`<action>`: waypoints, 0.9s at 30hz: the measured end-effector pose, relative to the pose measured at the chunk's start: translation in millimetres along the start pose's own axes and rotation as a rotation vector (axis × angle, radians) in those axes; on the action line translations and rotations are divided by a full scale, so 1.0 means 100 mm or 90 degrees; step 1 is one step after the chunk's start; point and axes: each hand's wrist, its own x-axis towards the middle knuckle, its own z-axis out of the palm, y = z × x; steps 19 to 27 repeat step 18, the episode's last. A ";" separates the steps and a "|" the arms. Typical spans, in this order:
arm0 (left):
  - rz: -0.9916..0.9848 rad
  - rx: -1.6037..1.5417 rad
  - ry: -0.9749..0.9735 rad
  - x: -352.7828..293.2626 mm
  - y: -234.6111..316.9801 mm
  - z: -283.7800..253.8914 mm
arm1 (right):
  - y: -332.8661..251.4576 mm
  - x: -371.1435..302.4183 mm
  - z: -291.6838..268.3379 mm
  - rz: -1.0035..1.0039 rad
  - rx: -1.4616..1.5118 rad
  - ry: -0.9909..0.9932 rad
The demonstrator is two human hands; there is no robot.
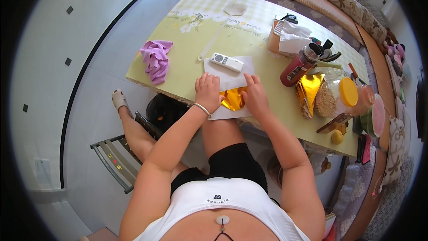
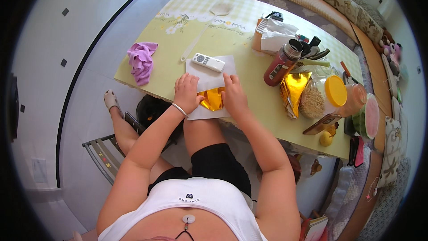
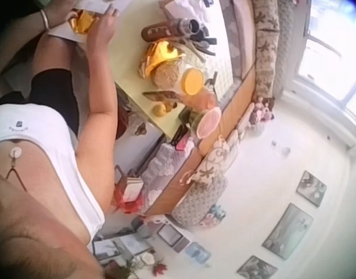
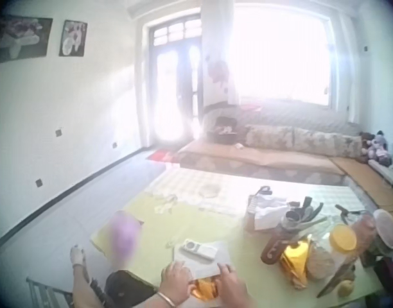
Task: The person sits at a table and repeatedly folds small, shiny gold sheets of paper. They fold each sheet in half, then fold the corners inward to form a triangular shape, and finally fold the bottom point up. The person handles the sheets one at a time, placing the finished folded items on the table.
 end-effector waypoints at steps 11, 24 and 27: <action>0.108 -0.102 -0.114 -0.11 0.17 0.02 | 0.09 0.28 -0.17 -0.330 -0.257 -0.269; 0.130 0.041 -0.076 -0.58 0.01 0.07 | 0.72 -0.14 -0.05 -0.235 -0.169 -0.183; 0.130 0.041 -0.076 -0.58 0.01 0.07 | 0.72 -0.14 -0.05 -0.235 -0.169 -0.183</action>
